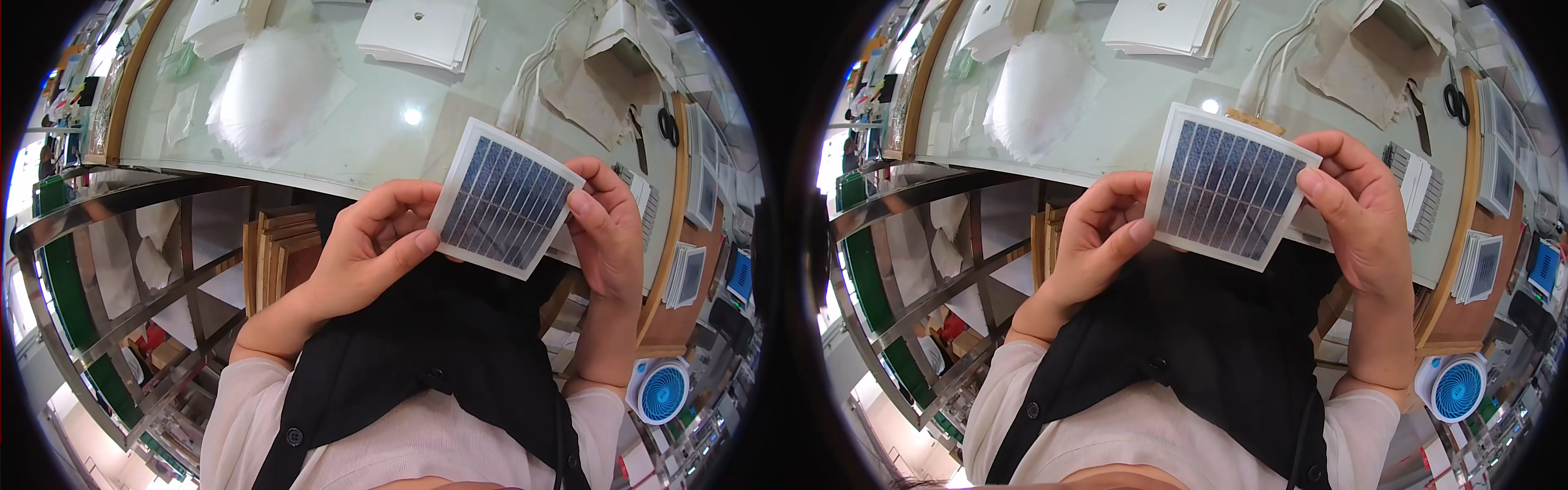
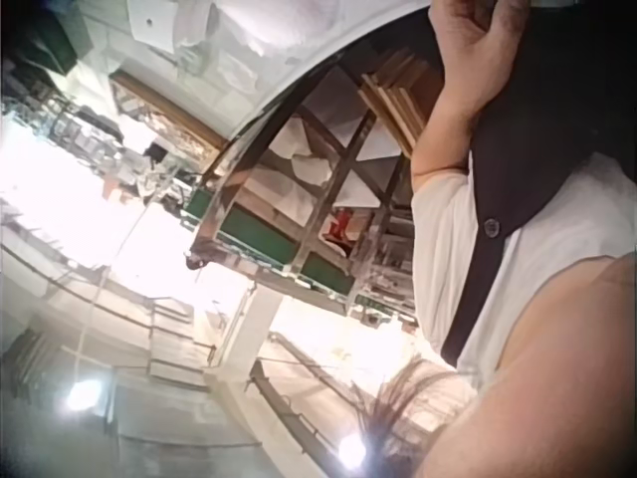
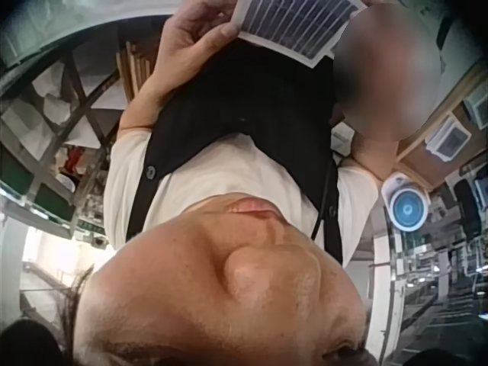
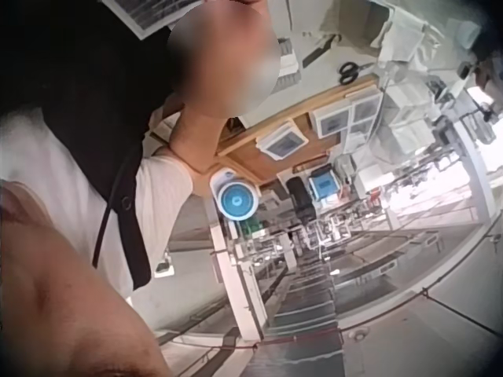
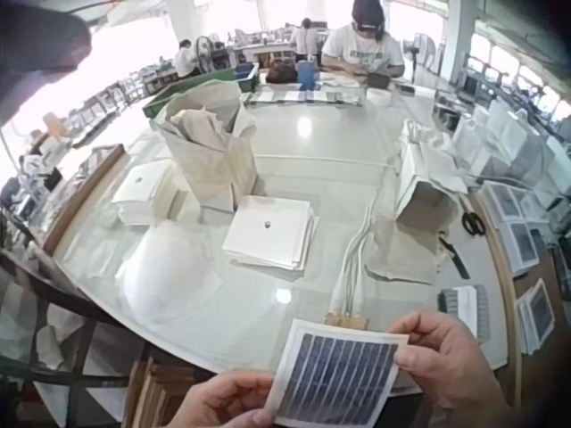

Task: Assembling small solar panel components by layering parts and organizing them in a storage tray.

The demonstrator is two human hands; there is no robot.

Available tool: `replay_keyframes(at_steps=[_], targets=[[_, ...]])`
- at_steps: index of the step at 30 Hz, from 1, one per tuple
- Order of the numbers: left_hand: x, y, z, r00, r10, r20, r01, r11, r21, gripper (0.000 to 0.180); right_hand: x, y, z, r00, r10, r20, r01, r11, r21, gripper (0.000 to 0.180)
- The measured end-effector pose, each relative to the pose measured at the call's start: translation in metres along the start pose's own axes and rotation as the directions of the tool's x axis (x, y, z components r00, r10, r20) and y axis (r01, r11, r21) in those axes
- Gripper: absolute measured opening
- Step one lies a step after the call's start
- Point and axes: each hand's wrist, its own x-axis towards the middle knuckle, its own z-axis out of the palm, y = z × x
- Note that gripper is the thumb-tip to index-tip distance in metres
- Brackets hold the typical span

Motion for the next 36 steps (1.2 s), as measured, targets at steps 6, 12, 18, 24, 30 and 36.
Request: replay_keyframes(at_steps=[6, 12, 18, 24, 30, 36], targets=[[-0.002, -0.005, 0.0, 0.999, 0.015, -0.045, -0.014, 0.999, 0.034, 0.032, -0.001, 0.004, -0.006, 1.0, -0.009, 0.02, 0.01, 0.999, -0.052, 0.028], [-0.003, -0.007, -0.002, 0.998, 0.011, -0.065, -0.006, 0.997, 0.074, 0.033, -0.001, 0.007, -0.004, 0.999, -0.049, -0.014, 0.048, 0.995, -0.089, 0.026], [-0.002, -0.012, -0.004, 0.997, 0.017, -0.073, -0.013, 0.998, 0.061, 0.033, 0.0, 0.008, -0.004, 0.999, -0.049, -0.015, 0.048, 0.995, -0.091, 0.025], [0.0, -0.012, -0.003, 0.996, 0.004, -0.087, 0.002, 0.997, 0.071, 0.032, 0.001, 0.012, -0.001, 0.998, -0.038, -0.042, 0.035, 0.996, -0.087, 0.023], [0.004, -0.017, -0.005, 0.996, -0.016, -0.086, 0.031, 0.984, 0.174, 0.037, -0.001, 0.015, 0.006, 0.992, -0.015, -0.122, -0.004, 0.987, -0.159, 0.025], [0.008, -0.017, -0.004, 0.984, -0.109, -0.138, 0.124, 0.986, 0.108, 0.048, 0.001, 0.034, 0.004, 0.97, -0.131, -0.204, 0.065, 0.952, -0.299, 0.034]])
